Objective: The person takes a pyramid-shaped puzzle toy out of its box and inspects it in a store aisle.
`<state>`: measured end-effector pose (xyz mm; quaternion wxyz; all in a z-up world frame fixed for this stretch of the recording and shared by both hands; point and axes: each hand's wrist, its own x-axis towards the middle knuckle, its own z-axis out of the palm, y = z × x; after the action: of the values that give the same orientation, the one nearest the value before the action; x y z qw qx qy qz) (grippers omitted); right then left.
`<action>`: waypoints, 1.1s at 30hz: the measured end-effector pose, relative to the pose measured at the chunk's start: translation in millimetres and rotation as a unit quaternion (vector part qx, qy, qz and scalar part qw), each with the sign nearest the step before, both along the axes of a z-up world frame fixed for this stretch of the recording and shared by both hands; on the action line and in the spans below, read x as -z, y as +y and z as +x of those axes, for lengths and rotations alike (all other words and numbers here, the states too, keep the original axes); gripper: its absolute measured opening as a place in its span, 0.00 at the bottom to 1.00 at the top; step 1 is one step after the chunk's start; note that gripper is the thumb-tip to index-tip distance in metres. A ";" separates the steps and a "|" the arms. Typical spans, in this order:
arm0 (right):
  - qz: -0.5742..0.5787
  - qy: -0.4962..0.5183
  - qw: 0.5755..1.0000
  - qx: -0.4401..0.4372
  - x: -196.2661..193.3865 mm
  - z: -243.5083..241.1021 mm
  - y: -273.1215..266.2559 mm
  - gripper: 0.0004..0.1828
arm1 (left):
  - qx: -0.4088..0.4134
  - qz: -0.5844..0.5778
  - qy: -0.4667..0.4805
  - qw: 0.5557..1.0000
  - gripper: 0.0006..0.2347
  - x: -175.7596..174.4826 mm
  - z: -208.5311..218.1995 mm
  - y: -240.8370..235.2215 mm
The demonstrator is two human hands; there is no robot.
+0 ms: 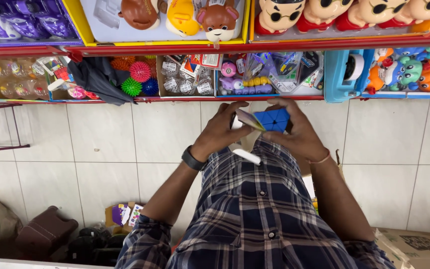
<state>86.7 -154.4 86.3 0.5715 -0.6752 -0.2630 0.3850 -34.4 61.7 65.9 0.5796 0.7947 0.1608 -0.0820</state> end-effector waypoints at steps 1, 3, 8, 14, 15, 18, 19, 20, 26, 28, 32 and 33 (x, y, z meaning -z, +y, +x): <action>0.000 -0.001 1.000 0.000 3.7 0.3 -5.3 0.43 | 0.000 0.000 -0.001 1.000 0.32 10.0 -0.8 -2.0; 0.073 0.057 0.992 0.089 11.5 1.7 -13.7 0.39 | -0.047 0.006 -0.077 0.996 0.29 29.8 -3.7 -4.7; 0.250 0.179 0.946 0.099 -23.7 -10.8 -4.8 0.34 | -0.128 -0.016 -0.021 0.991 0.31 24.8 2.5 -15.3; 0.223 0.160 0.962 0.002 -37.8 -22.9 10.7 0.34 | -0.159 0.043 -0.071 0.984 0.30 71.8 2.1 -27.0; 0.195 0.139 0.971 -0.011 -38.9 -22.8 11.1 0.33 | -0.168 0.047 -0.067 0.982 0.30 72.7 1.7 -27.2; 0.148 0.140 0.979 -0.015 -38.8 -19.1 7.2 0.31 | -0.147 0.027 -0.071 0.986 0.30 58.6 -0.4 -21.8; 0.147 0.140 0.979 -0.012 -38.8 -18.6 4.6 0.31 | -0.145 0.026 -0.070 0.987 0.30 58.9 -1.0 -24.2; 0.118 0.114 0.986 -0.025 -38.6 -16.4 4.3 0.30 | -0.152 0.020 -0.075 0.985 0.30 58.9 -0.1 -24.0; 0.035 0.031 0.997 -0.064 -33.4 -10.9 2.1 0.29 | -0.207 -0.042 -0.113 0.971 0.25 81.2 4.0 -22.2; 0.025 0.038 0.997 -0.063 -33.6 -13.5 4.4 0.29 | -0.227 -0.064 -0.089 0.968 0.25 81.6 5.4 -19.7; -0.007 0.051 0.998 -0.023 -36.1 -18.4 10.1 0.27 | -0.208 -0.085 -0.111 0.968 0.27 78.9 4.3 -16.7; -0.010 0.047 0.999 -0.018 -37.1 -19.2 11.1 0.26 | -0.199 -0.055 -0.101 0.973 0.28 79.3 4.1 -16.8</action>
<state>67.5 -143.3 123.4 0.5693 -0.6574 -0.2439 0.4292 -30.3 45.0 -13.3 0.6406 0.7175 0.2518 0.1070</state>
